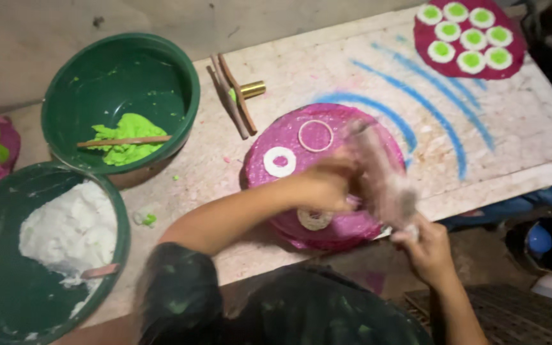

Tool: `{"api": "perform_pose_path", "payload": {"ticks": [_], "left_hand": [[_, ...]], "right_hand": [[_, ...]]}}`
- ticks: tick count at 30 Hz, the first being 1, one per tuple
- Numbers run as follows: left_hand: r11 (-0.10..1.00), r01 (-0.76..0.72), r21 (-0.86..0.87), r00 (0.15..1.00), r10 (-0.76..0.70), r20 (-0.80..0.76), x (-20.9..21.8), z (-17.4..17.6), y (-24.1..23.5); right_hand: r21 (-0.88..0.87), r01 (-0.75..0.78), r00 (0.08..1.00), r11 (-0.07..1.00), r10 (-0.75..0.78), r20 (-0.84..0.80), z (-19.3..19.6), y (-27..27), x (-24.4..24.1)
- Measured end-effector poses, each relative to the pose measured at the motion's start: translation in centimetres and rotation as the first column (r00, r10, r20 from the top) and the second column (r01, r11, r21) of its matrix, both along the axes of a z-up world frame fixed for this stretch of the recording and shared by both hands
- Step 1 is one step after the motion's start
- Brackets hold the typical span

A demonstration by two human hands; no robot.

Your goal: The person scoops white dough from a green bowl, places it into a handheld wooden mold tool, and then presses it onto a large pink circular mat to create donut-shaped dough circles.

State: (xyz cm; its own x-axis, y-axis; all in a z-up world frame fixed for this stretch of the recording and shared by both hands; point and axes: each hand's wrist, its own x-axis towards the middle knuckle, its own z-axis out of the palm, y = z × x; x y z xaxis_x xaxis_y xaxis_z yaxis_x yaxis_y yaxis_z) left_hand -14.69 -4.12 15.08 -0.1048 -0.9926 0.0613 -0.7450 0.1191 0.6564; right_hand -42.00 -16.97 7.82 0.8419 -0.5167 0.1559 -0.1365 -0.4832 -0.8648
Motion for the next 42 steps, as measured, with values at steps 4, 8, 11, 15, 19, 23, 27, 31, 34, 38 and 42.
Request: {"api": "perform_pose_path", "payload": {"ticks": [4, 8, 11, 15, 19, 23, 27, 31, 34, 38, 42], "left_hand": [[0.987, 0.143, 0.071, 0.981, -0.132, -0.142, -4.2, 2.7, 4.6], [0.990, 0.103, 0.092, 0.984, -0.087, -0.157, -6.3, 3.7, 8.2], [0.997, 0.002, 0.074, 0.994, 0.006, -0.113, -7.1, 4.7, 11.6], [0.989, -0.138, 0.057, 0.989, 0.141, -0.052, -6.8, 6.0, 17.5], [0.889, -0.297, 0.348, 0.953, 0.299, 0.048, -3.6, 4.0, 27.2], [0.672, -0.559, 0.486, 0.628, 0.725, -0.283, 3.6, 1.1, 43.0], [0.784, -0.432, 0.445, 0.167, 0.555, -0.815, 8.0, -3.2, 57.0], [0.877, -0.384, 0.290, -0.389, 0.131, -0.912, 6.4, -7.9, 58.4], [0.656, -0.702, 0.277, -0.244, 0.144, -0.959, 5.7, -8.6, 58.6], [0.037, -0.997, 0.061, -0.037, 0.455, -0.890, 6.9, -7.3, 63.5], [-0.293, -0.918, -0.266, -0.046, 0.747, -0.664, 7.0, -7.2, 65.4]], "right_hand": [[-0.491, -0.426, 0.893, 0.760, 0.441, -0.093, 8.7, -0.9, 2.0], [-0.621, -0.685, 0.538, 0.381, 0.839, -0.080, 13.3, -1.3, 7.1], [-0.284, -0.915, 0.333, 0.285, 0.933, -0.135, 14.1, 0.6, 9.1], [0.184, -0.967, 0.150, 0.175, 0.978, -0.143, 13.4, 5.4, 10.0], [0.237, -0.967, 0.096, 0.097, 0.995, -0.014, 11.5, 10.5, 11.6], [-0.050, -0.982, 0.182, 0.182, 0.983, -0.001, 12.5, 14.4, 16.1], [-0.867, -0.497, 0.410, 0.044, 0.892, -0.189, 15.4, 20.5, 26.7], [-0.979, -0.090, 0.459, -0.184, 0.865, -0.205, 18.3, 29.2, 36.8], [-0.997, 0.004, 0.526, 0.081, 0.848, 0.071, 17.9, 36.4, 39.4], [-0.662, -0.702, 0.559, 0.264, 0.780, -0.282, 11.0, 45.4, 39.1], [-0.454, -0.878, 0.272, -0.153, 0.622, -0.734, 1.5, 50.5, 36.2]]}}
